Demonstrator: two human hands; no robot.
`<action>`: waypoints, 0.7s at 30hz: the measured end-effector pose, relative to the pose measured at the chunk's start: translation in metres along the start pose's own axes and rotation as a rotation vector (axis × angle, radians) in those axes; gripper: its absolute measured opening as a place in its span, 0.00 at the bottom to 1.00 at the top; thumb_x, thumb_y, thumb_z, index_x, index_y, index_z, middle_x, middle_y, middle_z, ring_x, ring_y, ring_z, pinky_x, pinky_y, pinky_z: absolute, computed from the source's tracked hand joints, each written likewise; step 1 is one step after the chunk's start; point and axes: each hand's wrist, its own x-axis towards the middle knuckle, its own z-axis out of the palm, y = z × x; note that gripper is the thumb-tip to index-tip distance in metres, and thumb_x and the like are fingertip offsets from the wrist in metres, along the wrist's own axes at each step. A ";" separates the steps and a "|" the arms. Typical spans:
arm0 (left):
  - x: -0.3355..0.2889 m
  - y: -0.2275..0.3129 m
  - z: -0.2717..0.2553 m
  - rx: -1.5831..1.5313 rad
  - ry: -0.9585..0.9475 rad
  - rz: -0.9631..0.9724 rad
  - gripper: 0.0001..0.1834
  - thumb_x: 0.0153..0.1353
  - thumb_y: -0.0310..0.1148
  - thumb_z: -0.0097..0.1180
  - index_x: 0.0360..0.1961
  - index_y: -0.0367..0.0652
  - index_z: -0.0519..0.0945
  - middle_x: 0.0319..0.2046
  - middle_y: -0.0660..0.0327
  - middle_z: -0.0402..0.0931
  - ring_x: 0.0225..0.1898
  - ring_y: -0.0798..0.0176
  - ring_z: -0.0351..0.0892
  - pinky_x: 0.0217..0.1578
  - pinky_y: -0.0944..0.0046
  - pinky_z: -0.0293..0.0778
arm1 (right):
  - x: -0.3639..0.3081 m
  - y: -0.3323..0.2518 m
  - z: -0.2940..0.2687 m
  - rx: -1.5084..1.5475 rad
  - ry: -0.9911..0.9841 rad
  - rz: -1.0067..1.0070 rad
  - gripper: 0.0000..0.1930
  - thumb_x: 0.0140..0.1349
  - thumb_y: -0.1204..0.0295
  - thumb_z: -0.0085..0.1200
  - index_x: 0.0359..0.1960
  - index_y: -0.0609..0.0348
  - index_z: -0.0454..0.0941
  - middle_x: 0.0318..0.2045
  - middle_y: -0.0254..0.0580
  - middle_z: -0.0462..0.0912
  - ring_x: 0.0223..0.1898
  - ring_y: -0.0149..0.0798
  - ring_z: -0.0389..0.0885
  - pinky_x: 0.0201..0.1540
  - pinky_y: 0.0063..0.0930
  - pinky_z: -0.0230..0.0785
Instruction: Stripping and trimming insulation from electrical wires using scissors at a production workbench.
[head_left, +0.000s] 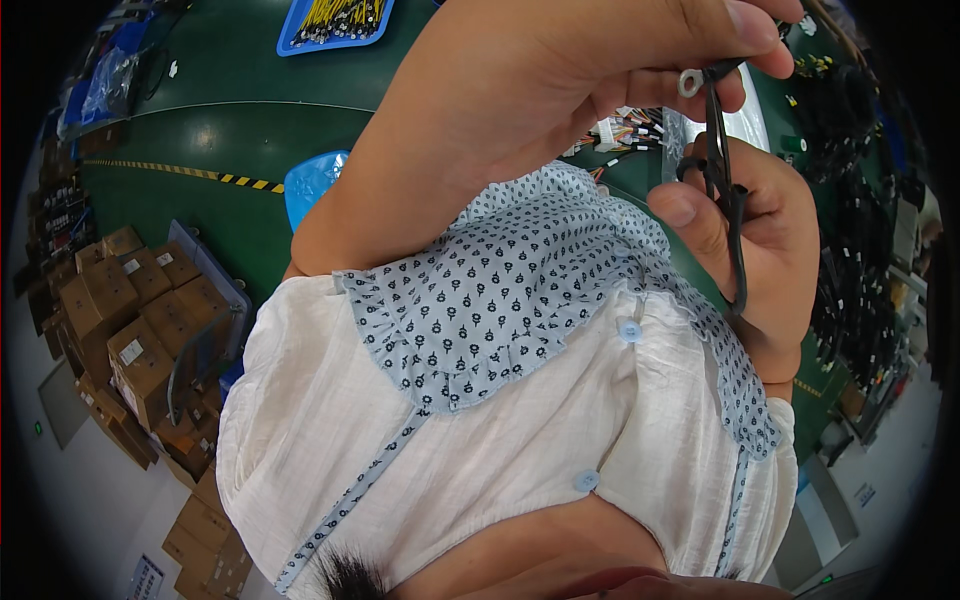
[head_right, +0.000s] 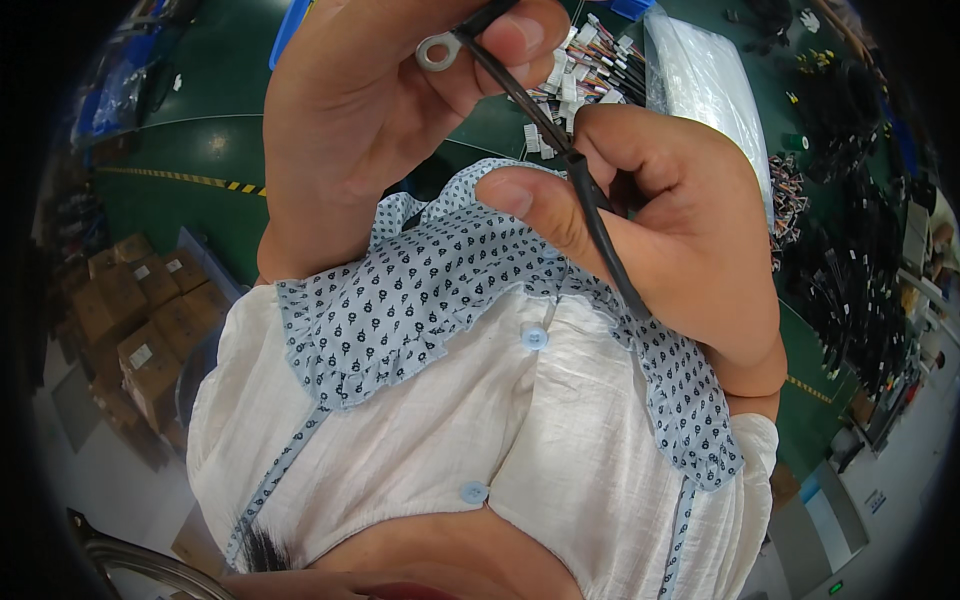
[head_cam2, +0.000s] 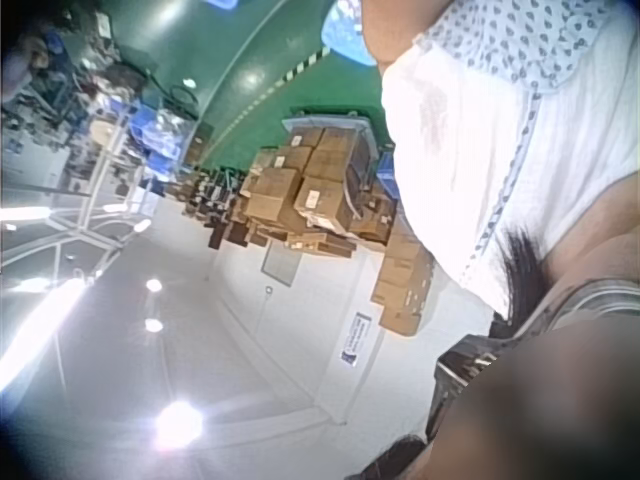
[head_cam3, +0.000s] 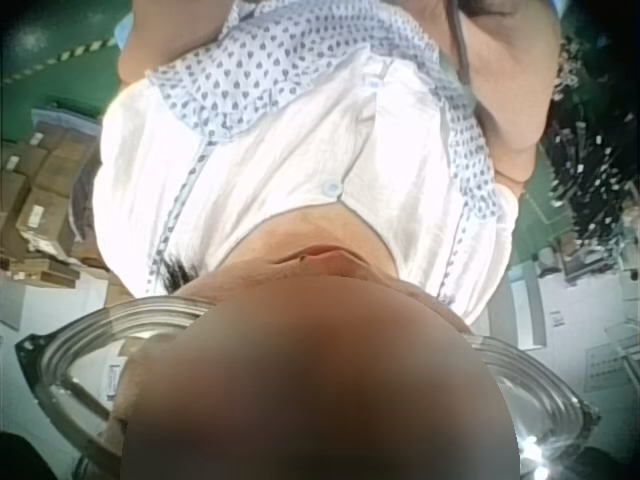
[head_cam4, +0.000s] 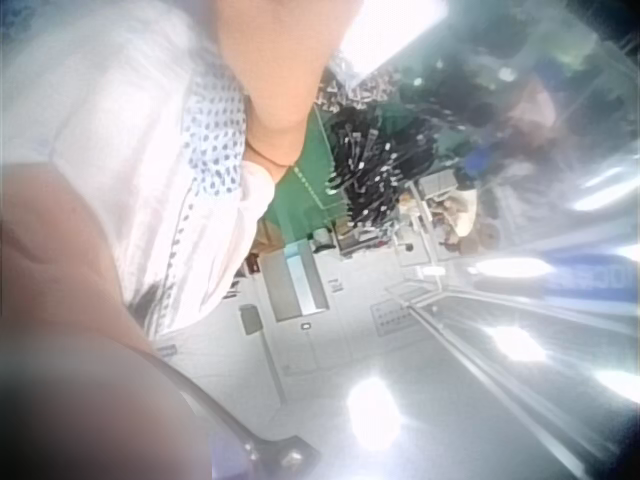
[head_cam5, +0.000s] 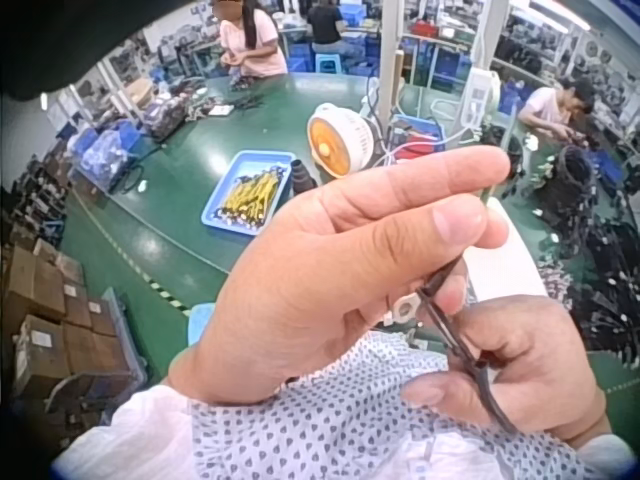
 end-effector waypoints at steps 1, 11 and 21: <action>0.001 0.000 0.000 0.000 -0.009 -0.003 0.26 0.62 0.32 0.57 0.59 0.31 0.68 0.41 0.57 0.78 0.33 0.68 0.74 0.33 0.72 0.71 | 0.000 0.000 0.000 0.000 0.002 0.001 0.20 0.55 0.63 0.64 0.17 0.57 0.66 0.17 0.23 0.64 0.21 0.20 0.57 0.23 0.19 0.46; 0.001 -0.001 0.000 -0.028 -0.019 -0.017 0.25 0.61 0.30 0.57 0.58 0.31 0.69 0.41 0.56 0.78 0.33 0.67 0.75 0.33 0.72 0.72 | 0.000 0.000 -0.003 -0.061 -0.032 -0.020 0.20 0.53 0.62 0.66 0.18 0.57 0.66 0.18 0.23 0.64 0.21 0.20 0.56 0.23 0.19 0.45; 0.001 0.002 0.000 -0.020 0.000 -0.019 0.25 0.61 0.29 0.57 0.58 0.31 0.69 0.40 0.56 0.78 0.33 0.67 0.75 0.33 0.71 0.72 | 0.001 -0.002 -0.005 -0.034 -0.068 0.009 0.21 0.52 0.57 0.66 0.20 0.59 0.68 0.20 0.25 0.65 0.22 0.22 0.58 0.24 0.19 0.46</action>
